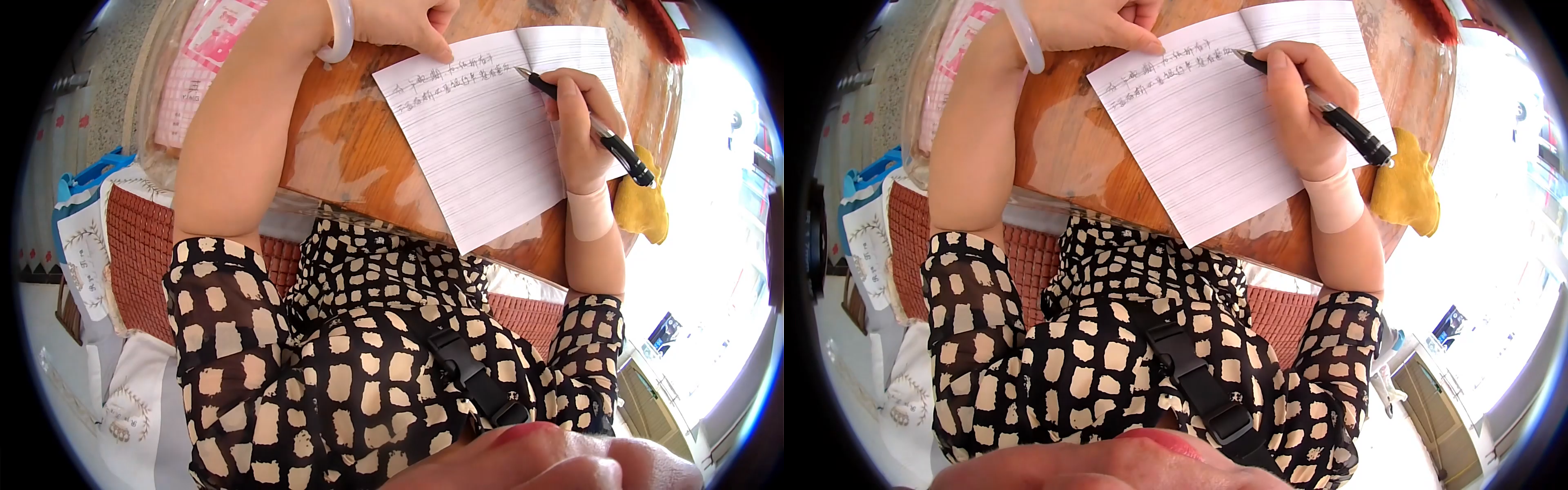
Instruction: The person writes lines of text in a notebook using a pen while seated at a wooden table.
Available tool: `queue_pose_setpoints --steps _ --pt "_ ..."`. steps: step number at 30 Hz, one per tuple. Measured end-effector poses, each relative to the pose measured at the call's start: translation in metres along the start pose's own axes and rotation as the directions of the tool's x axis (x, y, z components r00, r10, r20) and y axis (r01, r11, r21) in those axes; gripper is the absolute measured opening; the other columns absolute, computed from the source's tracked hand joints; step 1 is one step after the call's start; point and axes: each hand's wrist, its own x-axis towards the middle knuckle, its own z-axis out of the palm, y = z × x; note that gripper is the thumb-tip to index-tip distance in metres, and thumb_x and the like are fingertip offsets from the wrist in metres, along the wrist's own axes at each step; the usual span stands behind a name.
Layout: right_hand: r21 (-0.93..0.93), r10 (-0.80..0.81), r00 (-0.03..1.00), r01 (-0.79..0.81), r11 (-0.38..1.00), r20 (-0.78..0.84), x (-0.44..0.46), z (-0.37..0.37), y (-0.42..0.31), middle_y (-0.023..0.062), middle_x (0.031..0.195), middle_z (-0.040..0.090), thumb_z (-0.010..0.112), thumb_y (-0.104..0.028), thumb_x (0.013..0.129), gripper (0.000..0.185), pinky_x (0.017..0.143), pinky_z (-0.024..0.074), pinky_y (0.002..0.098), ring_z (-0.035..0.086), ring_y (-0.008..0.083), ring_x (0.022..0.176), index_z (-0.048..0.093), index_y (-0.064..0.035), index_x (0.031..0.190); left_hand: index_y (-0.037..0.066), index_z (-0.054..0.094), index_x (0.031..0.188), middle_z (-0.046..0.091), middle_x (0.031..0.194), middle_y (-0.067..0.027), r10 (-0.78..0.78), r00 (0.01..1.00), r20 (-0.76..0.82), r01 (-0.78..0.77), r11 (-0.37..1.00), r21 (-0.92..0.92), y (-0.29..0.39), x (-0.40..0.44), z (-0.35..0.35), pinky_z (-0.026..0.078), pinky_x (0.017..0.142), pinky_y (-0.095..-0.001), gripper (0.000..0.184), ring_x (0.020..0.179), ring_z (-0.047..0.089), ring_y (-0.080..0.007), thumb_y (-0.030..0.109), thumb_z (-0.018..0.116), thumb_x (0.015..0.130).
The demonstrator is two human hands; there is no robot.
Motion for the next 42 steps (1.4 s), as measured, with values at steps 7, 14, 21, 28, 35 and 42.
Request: queue_pose_setpoints --steps 7,14,21,28,35,42 --pt "0.102 0.086 0.996 -0.082 0.991 -0.031 0.002 -0.006 0.007 0.0003 0.075 0.061 0.057 -0.008 0.092 0.013 0.063 0.0419 0.0186 0.053 0.0043 0.069 0.065 0.0029 0.092 0.004 0.067 0.079 0.068 0.08 -0.0135 0.083 0.996 -0.042 -0.082 0.996 0.021 -0.002 0.002 0.0 0.049 0.069 -0.0371 0.024 0.077 0.065 -0.0265 0.026 0.075 0.075" --pt "-0.484 -0.452 0.877 0.47 0.738 0.161 0.066 -0.03 -0.014 0.0134 0.105 0.063 0.056 -0.006 0.09 0.013 0.084 0.0471 0.0298 0.061 0.0228 0.094 0.066 -0.0027 0.098 0.005 0.059 0.068 0.06 0.063 -0.0064 0.107 0.989 -0.099 -0.115 0.99 -0.081 -0.014 0.008 0.017 0.043 0.055 -0.0337 0.027 0.06 0.057 -0.0189 0.025 0.077 0.072" --pt "-0.777 -0.376 0.842 0.517 0.359 0.387 0.15 -0.05 0.011 0.0146 0.146 0.041 0.059 0.006 0.064 0.022 0.088 0.0466 0.0416 0.052 0.0359 0.107 0.055 -0.0065 0.082 0.006 0.061 0.069 0.062 0.066 -0.007 0.085 0.992 -0.098 -0.097 0.988 -0.121 -0.017 0.01 0.022 0.045 0.058 -0.0346 0.025 0.064 0.06 -0.0213 0.025 0.076 0.072" --pt "-0.83 -0.386 0.876 0.431 0.354 0.29 0.177 -0.047 0.035 0.016 0.151 0.033 0.058 0.004 0.067 0.019 0.097 0.0427 0.0426 0.049 0.0408 0.115 0.055 -0.005 0.083 0.007 0.061 0.07 0.063 0.067 -0.0066 0.062 0.995 -0.074 -0.069 0.993 -0.093 -0.016 0.01 0.021 0.045 0.058 -0.0358 0.025 0.065 0.06 -0.0224 0.027 0.076 0.072" --pt "-0.438 -0.647 0.741 0.649 0.622 0.179 0.113 -0.026 -0.008 0.0229 0.13 0.055 0.053 0.002 0.086 0.015 0.092 0.0465 0.0336 0.06 0.0239 0.105 0.063 0.0021 0.096 0.007 0.06 0.071 0.062 0.066 -0.0066 0.051 0.995 -0.085 -0.062 0.99 -0.127 -0.017 0.013 0.021 0.045 0.058 -0.0361 0.026 0.065 0.06 -0.0213 0.027 0.076 0.073" --pt "0.169 -0.123 0.935 0.069 0.983 0.333 0.005 0.002 -0.048 0.0052 0.069 0.055 0.04 -0.033 0.097 0.042 0.054 0.0353 0.0236 0.048 0.0093 0.061 0.061 0.0033 0.093 0.005 0.063 0.077 0.065 0.075 -0.0111 0.151 0.986 -0.075 -0.156 0.985 -0.069 -0.019 0.013 0.022 0.047 0.063 -0.0366 0.025 0.072 0.062 -0.0248 0.026 0.076 0.073"
